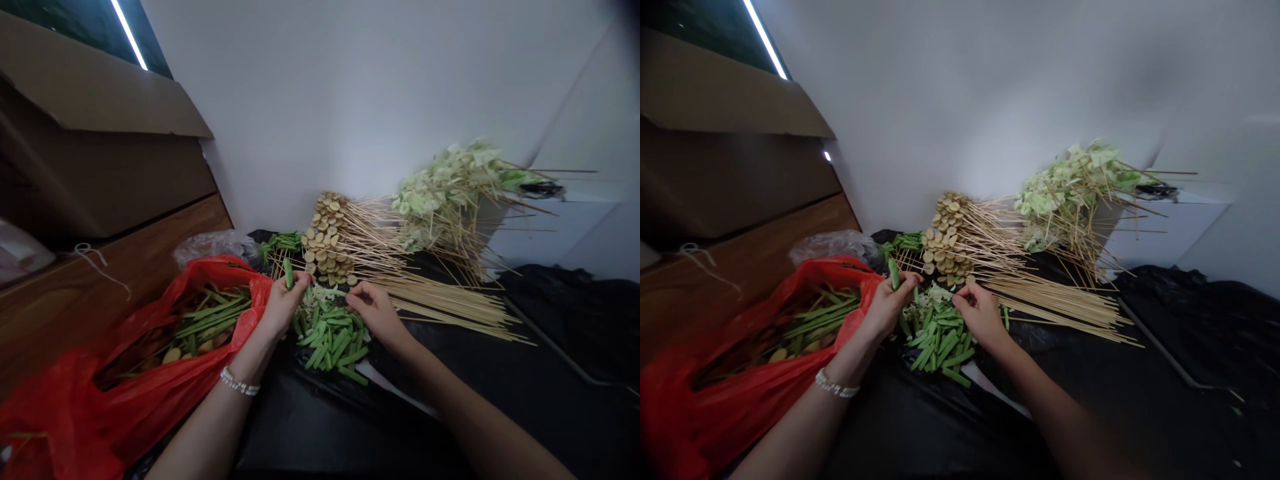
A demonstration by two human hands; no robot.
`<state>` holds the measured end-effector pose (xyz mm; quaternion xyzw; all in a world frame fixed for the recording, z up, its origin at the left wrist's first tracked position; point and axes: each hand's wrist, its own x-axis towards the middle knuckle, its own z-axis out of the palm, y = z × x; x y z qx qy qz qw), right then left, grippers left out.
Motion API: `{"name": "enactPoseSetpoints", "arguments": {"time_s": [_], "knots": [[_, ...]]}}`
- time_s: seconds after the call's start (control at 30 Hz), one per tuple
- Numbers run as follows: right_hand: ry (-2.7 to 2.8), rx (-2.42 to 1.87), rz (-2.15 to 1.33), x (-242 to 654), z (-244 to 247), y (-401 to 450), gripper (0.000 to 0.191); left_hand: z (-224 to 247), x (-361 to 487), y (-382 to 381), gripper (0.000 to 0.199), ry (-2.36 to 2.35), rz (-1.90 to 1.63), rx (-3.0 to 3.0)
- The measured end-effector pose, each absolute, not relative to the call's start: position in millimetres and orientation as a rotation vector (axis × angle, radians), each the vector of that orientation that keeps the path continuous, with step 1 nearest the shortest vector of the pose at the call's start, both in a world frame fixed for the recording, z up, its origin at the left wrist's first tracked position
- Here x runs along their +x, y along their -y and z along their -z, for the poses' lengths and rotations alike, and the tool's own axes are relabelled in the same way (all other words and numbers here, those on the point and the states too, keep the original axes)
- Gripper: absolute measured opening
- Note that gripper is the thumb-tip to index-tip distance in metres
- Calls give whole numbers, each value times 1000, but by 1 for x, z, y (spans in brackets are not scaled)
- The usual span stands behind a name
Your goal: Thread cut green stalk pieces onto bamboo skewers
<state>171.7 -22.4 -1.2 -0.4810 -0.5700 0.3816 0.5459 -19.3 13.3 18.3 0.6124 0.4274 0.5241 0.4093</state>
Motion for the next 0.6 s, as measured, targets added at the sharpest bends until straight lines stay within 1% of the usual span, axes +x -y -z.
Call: {"name": "enactPoseSetpoints", "arguments": {"time_s": [0.13,0.2,0.23,0.33,0.4,0.47,0.6], "knots": [[1428,-1196,-931,178,1,19,12,-22,-21,-15,30,-1116,-1353,1607],[1522,-1240,-839,181,3,17,11,-21,-18,-14,31,-1076,-1317,1667],[1571,-1256,-746,182,4,16,10,-19,-16,-14,35,-1059,-1295,1704],[1681,-1237,-448,180,6,18,12,-14,-10,-10,57,-1048,-1223,1844],[1714,-1170,-382,176,4,22,16,-12,-8,-6,63,-1061,-1164,1961],[1713,-1089,-445,170,1,27,20,-10,-7,-2,66,-1063,-1097,2102],[1633,-992,-704,160,-3,35,29,-7,-5,5,72,-981,-988,2347]]}}
